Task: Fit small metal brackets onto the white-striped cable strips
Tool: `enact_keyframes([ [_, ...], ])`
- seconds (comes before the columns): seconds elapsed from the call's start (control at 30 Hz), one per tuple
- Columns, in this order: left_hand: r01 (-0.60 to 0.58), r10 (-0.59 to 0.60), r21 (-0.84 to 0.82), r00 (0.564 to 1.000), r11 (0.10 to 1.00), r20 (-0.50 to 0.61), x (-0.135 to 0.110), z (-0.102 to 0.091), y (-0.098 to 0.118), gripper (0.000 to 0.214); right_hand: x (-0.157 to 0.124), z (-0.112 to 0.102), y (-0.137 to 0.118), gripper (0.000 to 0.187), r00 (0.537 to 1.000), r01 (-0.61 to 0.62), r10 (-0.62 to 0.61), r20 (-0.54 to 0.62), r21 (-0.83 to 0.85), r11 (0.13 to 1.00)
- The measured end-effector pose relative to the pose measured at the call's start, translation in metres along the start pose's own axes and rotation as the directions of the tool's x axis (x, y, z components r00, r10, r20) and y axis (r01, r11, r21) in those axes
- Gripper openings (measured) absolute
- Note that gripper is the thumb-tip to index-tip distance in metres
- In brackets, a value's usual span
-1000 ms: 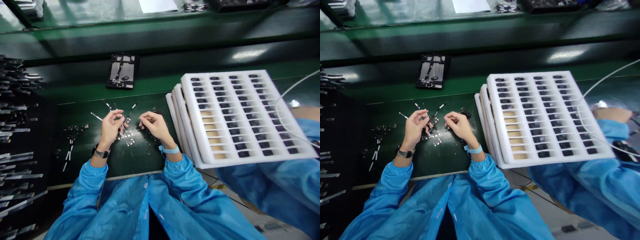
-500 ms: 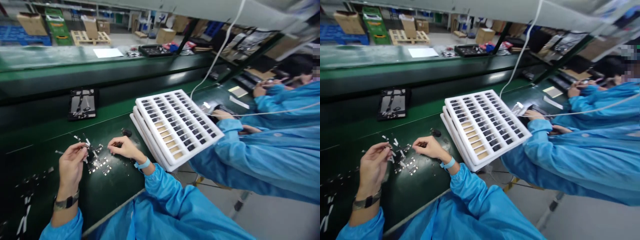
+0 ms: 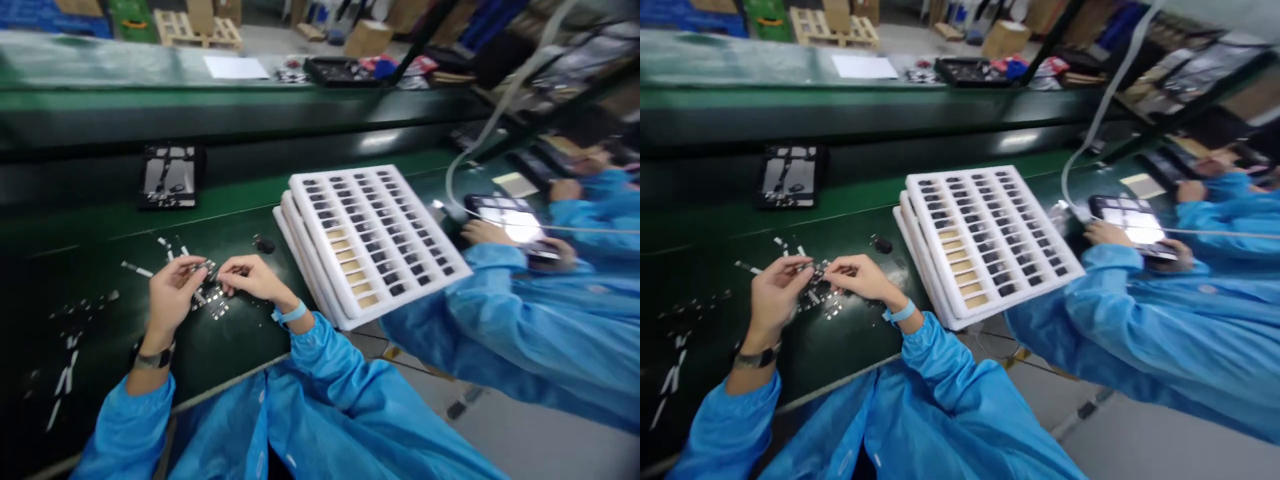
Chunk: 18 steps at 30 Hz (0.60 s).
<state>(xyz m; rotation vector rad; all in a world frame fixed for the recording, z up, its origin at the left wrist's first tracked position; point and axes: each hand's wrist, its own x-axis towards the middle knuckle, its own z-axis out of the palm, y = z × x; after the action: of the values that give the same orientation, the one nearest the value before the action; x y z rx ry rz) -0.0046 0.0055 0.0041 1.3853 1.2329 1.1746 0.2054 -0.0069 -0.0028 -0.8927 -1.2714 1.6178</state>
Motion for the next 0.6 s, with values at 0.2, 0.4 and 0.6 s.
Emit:
enact_keyframes([
  [0.2, 0.005, 0.006, -0.090, 0.994, 0.996, 0.113, -0.0014, 0.0064, -0.0057, 0.024, -0.0039, 0.0005, -0.0036, 0.042, 0.999, -0.021, 0.017, -0.045, -0.074, 0.997],
  [0.4, -0.003, 0.016, -0.108, 0.993, 0.994, 0.121, -0.0035, 0.0071, -0.0051, 0.022, -0.0046, -0.0010, -0.0065, 0.048, 0.998, -0.060, 0.056, -0.030, -0.173, 0.983],
  [0.6, -0.028, 0.035, -0.054, 0.989, 0.998, 0.146, -0.0048, 0.0077, -0.0045, 0.020, -0.0060, -0.0040, -0.0051, 0.043, 0.999, -0.048, 0.052, 0.012, -0.229, 0.972],
])
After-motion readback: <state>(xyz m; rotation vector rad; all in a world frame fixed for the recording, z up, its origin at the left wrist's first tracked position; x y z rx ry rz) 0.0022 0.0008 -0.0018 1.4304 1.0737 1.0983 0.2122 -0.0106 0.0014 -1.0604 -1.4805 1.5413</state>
